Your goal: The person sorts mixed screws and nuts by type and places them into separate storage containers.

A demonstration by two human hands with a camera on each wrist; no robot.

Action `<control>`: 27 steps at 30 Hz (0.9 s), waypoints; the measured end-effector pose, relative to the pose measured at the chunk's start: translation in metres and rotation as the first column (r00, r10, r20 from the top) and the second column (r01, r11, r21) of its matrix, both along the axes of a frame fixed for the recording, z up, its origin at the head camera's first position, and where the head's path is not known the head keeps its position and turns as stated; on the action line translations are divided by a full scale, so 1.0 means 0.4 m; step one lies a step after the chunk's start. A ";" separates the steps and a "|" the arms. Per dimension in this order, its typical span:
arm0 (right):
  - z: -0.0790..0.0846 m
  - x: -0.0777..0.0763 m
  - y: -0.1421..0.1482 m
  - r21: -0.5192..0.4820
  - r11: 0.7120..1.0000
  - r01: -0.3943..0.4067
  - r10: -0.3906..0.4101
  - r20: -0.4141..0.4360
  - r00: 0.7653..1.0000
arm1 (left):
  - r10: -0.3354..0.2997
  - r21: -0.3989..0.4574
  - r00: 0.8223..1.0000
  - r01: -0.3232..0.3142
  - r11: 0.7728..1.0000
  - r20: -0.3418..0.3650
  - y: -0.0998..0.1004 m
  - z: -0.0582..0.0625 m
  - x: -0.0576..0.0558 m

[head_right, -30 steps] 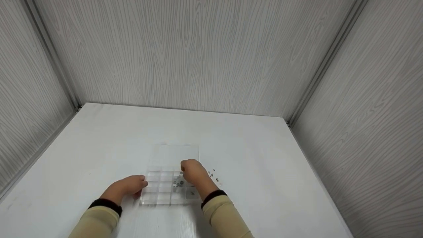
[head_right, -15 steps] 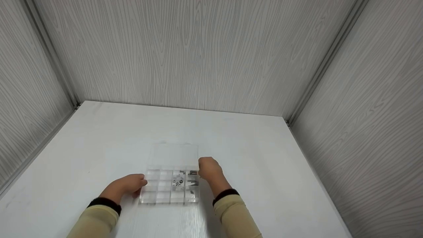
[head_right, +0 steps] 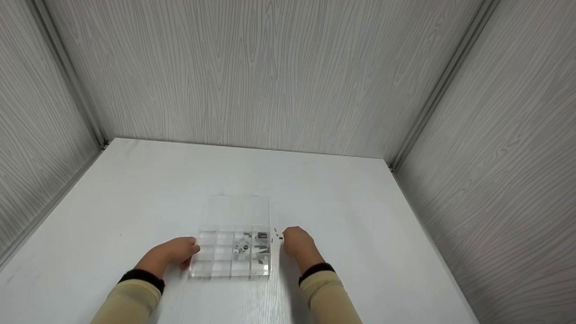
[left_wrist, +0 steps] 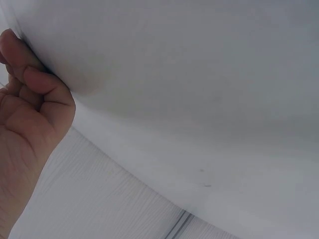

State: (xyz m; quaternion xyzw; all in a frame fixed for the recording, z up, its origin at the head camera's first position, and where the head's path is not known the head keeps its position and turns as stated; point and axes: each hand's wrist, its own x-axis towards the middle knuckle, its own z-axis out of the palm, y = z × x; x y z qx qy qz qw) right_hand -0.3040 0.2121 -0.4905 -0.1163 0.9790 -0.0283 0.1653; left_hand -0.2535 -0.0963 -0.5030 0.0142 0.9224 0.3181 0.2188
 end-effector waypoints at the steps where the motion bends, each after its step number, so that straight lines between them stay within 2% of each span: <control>1: -0.002 0.001 -0.001 0.003 1.000 0.009 -0.009 0.002 1.000 | -0.002 0.000 1.000 0.002 1.000 -0.004 0.000 0.000 0.001; 7: -0.016 0.000 -0.004 0.020 0.999 0.035 -0.035 -0.001 0.999 | -0.010 -0.011 0.999 0.009 1.000 -0.031 0.002 0.001 0.004; 12: -0.025 -0.001 -0.001 0.037 0.999 0.036 -0.036 -0.001 0.999 | 0.000 -0.008 1.000 0.000 1.000 -0.026 0.001 -0.003 0.002; 18: -0.010 0.002 0.000 -0.052 0.998 0.040 -0.040 -0.003 0.999 | 0.009 0.005 1.000 -0.009 1.000 -0.021 0.000 -0.008 -0.002; 27: 0.023 0.013 -0.011 -0.159 0.984 -0.079 0.069 -0.069 0.995 | 0.014 0.003 1.000 -0.014 1.000 -0.015 0.001 -0.010 -0.004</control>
